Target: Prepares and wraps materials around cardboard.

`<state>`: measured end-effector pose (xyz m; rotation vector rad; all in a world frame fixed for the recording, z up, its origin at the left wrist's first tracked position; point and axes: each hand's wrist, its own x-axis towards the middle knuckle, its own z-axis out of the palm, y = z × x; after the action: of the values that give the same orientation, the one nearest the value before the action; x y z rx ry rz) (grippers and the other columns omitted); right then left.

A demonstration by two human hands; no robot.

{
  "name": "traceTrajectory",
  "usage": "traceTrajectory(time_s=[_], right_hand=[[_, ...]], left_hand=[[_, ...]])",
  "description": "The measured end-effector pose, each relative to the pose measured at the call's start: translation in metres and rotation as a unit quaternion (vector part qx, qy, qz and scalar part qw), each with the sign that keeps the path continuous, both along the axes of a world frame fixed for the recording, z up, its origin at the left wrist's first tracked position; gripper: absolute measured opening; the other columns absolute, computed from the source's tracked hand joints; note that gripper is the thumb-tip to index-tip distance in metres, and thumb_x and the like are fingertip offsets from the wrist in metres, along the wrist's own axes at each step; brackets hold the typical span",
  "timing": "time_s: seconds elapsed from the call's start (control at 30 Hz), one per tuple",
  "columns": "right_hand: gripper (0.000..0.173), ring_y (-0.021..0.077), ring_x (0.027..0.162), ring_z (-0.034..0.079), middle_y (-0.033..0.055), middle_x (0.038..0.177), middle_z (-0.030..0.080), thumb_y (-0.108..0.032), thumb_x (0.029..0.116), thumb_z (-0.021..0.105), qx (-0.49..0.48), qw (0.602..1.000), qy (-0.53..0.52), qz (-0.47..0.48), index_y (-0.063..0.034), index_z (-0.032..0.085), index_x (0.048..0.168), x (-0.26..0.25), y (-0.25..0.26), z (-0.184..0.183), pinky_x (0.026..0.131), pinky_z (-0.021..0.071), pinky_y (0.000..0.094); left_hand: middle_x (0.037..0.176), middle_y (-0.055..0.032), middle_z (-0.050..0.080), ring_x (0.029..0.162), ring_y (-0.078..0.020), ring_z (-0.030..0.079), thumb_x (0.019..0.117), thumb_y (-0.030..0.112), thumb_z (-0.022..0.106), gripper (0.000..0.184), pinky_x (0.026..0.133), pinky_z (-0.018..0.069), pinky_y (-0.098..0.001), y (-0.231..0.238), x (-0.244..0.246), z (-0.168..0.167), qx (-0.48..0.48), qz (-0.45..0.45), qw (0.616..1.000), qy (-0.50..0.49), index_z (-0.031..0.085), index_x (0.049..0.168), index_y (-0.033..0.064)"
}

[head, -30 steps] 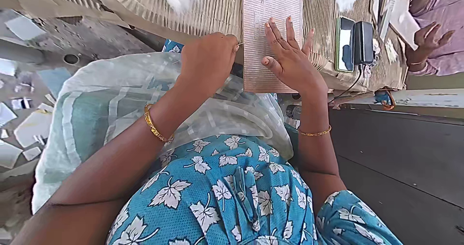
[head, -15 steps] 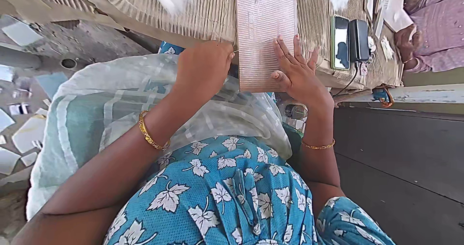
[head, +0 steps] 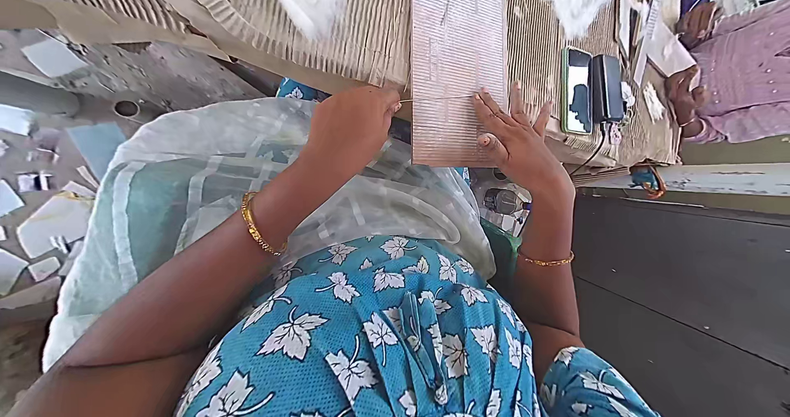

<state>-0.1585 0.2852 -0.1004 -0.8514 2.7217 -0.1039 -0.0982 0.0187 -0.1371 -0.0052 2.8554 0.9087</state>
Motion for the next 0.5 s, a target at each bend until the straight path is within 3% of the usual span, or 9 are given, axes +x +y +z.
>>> traceTrajectory(time_s=[0.03, 0.1, 0.17, 0.2, 0.23, 0.3, 0.4, 0.5], right_hand=[[0.080, 0.0376, 0.159, 0.005, -0.0046, 0.171, 0.023, -0.069, 0.1018, 0.014, -0.021, 1.000, 0.008, -0.002, -0.0213, 0.030, 0.164, 0.005, 0.008, 0.001, 0.110, -0.0067, 0.0823], [0.085, 0.0356, 0.159, 0.013, -0.0001, 0.168, 0.031, -0.071, 0.1011, 0.011, -0.112, 0.993, 0.040, -0.014, -0.0165, 0.038, 0.160, 0.010, 0.022, -0.001, 0.115, -0.0011, 0.0780], [0.078, 0.0257, 0.156, 0.026, 0.0030, 0.160, 0.045, -0.063, 0.1063, 0.019, -0.266, 0.961, 0.047, -0.054, -0.0082, 0.049, 0.153, 0.015, 0.023, -0.001, 0.126, 0.0132, 0.0568], [0.071, 0.0218, 0.150, 0.038, 0.0071, 0.152, 0.054, -0.055, 0.1091, 0.027, -0.349, 0.933, 0.045, -0.074, -0.0017, 0.055, 0.146, 0.015, 0.017, -0.002, 0.126, 0.0263, 0.0462], [0.060, 0.0158, 0.142, 0.049, 0.0065, 0.144, 0.061, -0.046, 0.1112, 0.033, -0.412, 0.906, 0.028, -0.096, 0.0005, 0.057, 0.142, 0.015, 0.007, -0.001, 0.121, 0.0365, 0.0388], [0.043, 0.0092, 0.122, 0.063, 0.0021, 0.127, 0.071, -0.030, 0.1114, 0.041, -0.478, 0.868, -0.007, -0.137, -0.0008, 0.059, 0.138, 0.012, -0.019, -0.002, 0.108, 0.0483, 0.0321], [0.033, 0.0093, 0.108, 0.068, 0.0005, 0.112, 0.073, -0.022, 0.1100, 0.044, -0.531, 0.826, -0.084, -0.167, -0.0029, 0.062, 0.131, 0.004, -0.058, -0.006, 0.098, 0.0553, 0.0301], [0.025, 0.0086, 0.098, 0.070, -0.0022, 0.103, 0.073, -0.018, 0.1092, 0.045, -0.580, 0.778, -0.143, -0.197, -0.0086, 0.067, 0.118, -0.004, -0.092, -0.005, 0.088, 0.0588, 0.0278]], left_hand=[[0.108, -0.0235, 0.071, 0.100, -0.0453, 0.070, 0.1124, 0.022, 0.043, 0.032, 0.079, 0.0512, -0.0645, -0.005, 0.002, -0.003, 0.030, 0.003, 0.999, 0.011, 0.069, 0.119, 0.0028], [0.095, -0.0177, 0.071, 0.085, -0.0371, 0.069, 0.1120, 0.024, 0.045, 0.031, 0.074, 0.0523, -0.0589, -0.017, 0.007, -0.014, 0.096, 0.007, 0.994, 0.049, 0.070, 0.118, 0.0058], [0.083, -0.0055, 0.066, 0.073, -0.0208, 0.063, 0.1114, 0.027, 0.045, 0.030, 0.068, 0.0508, -0.0451, -0.028, 0.011, -0.024, 0.161, 0.005, 0.984, 0.076, 0.070, 0.116, 0.0115], [0.079, -0.0013, 0.064, 0.069, -0.0149, 0.060, 0.1110, 0.027, 0.046, 0.029, 0.066, 0.0491, -0.0392, -0.033, 0.014, -0.028, 0.192, 0.008, 0.978, 0.086, 0.071, 0.115, 0.0125], [0.077, 0.0015, 0.063, 0.067, -0.0104, 0.057, 0.1107, 0.027, 0.047, 0.029, 0.065, 0.0479, -0.0340, -0.036, 0.016, -0.032, 0.216, 0.012, 0.972, 0.094, 0.071, 0.115, 0.0133], [0.074, 0.0047, 0.061, 0.064, -0.0050, 0.054, 0.1104, 0.029, 0.048, 0.028, 0.063, 0.0454, -0.0262, -0.039, 0.019, -0.039, 0.258, 0.023, 0.960, 0.108, 0.072, 0.114, 0.0141], [0.072, 0.0067, 0.060, 0.062, -0.0025, 0.052, 0.1104, 0.028, 0.048, 0.027, 0.061, 0.0437, -0.0224, -0.041, 0.020, -0.040, 0.296, 0.030, 0.948, 0.112, 0.072, 0.113, 0.0147], [0.072, 0.0053, 0.060, 0.063, -0.0043, 0.053, 0.1105, 0.026, 0.048, 0.027, 0.062, 0.0451, -0.0248, -0.045, 0.020, -0.040, 0.308, 0.033, 0.944, 0.115, 0.072, 0.113, 0.0136]])
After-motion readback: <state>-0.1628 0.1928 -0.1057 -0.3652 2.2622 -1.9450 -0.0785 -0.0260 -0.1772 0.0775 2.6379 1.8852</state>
